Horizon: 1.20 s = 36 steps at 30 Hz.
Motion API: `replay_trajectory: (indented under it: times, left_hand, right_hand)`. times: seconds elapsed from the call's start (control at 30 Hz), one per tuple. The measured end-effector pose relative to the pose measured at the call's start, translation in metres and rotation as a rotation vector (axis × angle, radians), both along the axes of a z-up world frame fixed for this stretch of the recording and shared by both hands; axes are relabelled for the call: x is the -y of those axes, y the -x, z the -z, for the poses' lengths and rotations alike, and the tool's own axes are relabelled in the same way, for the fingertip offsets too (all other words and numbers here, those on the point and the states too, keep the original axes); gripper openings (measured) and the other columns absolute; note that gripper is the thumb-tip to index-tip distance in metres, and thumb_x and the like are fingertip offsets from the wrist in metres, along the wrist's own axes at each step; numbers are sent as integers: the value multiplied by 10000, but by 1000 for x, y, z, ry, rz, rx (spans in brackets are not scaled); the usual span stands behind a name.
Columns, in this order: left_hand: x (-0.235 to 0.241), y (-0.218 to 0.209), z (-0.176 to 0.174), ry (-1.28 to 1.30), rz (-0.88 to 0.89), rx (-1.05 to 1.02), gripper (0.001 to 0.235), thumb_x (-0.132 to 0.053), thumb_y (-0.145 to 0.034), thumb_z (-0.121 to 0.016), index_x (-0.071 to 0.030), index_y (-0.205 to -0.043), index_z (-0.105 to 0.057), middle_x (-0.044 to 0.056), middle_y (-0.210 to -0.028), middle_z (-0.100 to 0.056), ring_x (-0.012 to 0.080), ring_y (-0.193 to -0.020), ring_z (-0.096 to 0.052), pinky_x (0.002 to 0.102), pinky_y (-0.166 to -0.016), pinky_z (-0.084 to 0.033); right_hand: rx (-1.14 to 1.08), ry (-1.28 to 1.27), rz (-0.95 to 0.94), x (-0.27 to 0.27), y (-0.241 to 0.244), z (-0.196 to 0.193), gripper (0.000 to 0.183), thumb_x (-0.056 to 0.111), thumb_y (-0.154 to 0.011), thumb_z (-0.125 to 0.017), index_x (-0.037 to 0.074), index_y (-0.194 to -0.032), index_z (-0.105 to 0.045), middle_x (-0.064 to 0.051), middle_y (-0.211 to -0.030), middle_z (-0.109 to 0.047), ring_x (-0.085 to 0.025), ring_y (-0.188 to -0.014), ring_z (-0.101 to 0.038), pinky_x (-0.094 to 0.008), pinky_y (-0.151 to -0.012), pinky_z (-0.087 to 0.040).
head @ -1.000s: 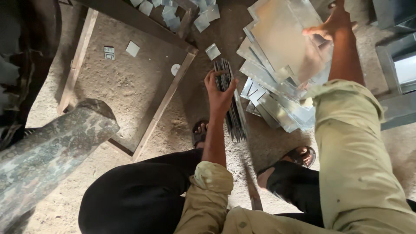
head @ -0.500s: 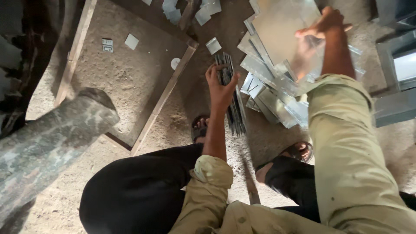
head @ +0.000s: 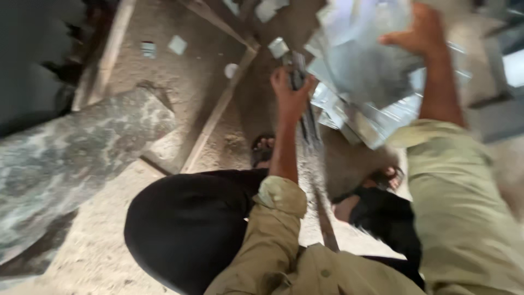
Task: The person organizes and stacks metal sheets on the floor, picking them up from a pile and aligning them together by hand.
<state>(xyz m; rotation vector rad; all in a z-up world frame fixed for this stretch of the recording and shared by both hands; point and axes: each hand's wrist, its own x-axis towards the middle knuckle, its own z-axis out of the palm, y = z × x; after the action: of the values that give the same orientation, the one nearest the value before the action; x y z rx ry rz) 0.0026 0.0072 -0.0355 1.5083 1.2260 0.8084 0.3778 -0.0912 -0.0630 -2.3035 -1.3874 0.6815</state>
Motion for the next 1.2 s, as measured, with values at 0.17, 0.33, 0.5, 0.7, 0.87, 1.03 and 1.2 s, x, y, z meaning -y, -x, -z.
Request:
replay_trajectory:
  times: [0.17,0.33,0.5,0.7,0.87,1.03,1.2]
  left_hand:
    - [-3,12,9,10,15,27,469,-244,-819,-856,-86,-1208,-647,214,-1362,-482,396,-1284,-495,478,-1101,-424]
    - [-6,-1,18,44,-3,48,482,-270,-821,-842,-84,-1201,-610,213,-1373,-446,377,-1277,-484,473,-1101,-400]
    - [-15,6,21,35,12,103,526,-331,-862,-859,-104,-1281,-634,210,-1383,-477,381,-1326,-456,477,-1131,-394]
    - [-7,1,10,49,39,150,753,-351,-846,-865,-135,-1484,-526,228,-1489,-412,388,-1393,-385,475,-1140,-379]
    - [-12,1,15,-3,11,157,836,-311,-759,-940,-110,-1462,-534,234,-1470,-426,382,-1377,-410,469,-1144,-398]
    - [-8,-1,20,-40,22,122,813,-327,-758,-966,-80,-1423,-569,216,-1455,-496,372,-1380,-418,469,-1172,-372]
    - [-6,-3,9,33,-10,96,697,-357,-741,-956,-69,-1284,-627,217,-1389,-458,373,-1333,-435,473,-1123,-406]
  right_hand:
    - [288,-176,-84,9,102,-28,760,521,-733,-955,-38,-1177,-694,-311,-1191,-688,-468,-1067,-661,-479,-909,-526]
    - [-102,28,313,39,210,-87,486,349,-710,-816,118,-1129,-732,-191,-879,-725,-407,-863,-711,-497,-797,-561]
    - [13,69,331,32,280,-111,473,446,-882,-736,108,-1207,-672,-198,-840,-721,-443,-825,-686,-536,-737,-534]
    - [-492,15,413,38,290,-96,612,667,-980,-523,78,-1118,-609,-146,-919,-704,-299,-834,-685,-415,-756,-559]
    - [-1189,-119,742,84,285,-21,721,762,-981,-405,118,-1162,-672,-78,-991,-670,-205,-880,-630,-352,-761,-537]
    - [-1326,-366,1657,167,347,50,660,697,-919,-394,167,-1225,-640,-18,-1032,-717,-184,-936,-641,-388,-755,-490]
    - [-1534,-435,1850,182,400,89,790,762,-896,-409,90,-1247,-630,-99,-1122,-696,-242,-1018,-569,-472,-910,-431]
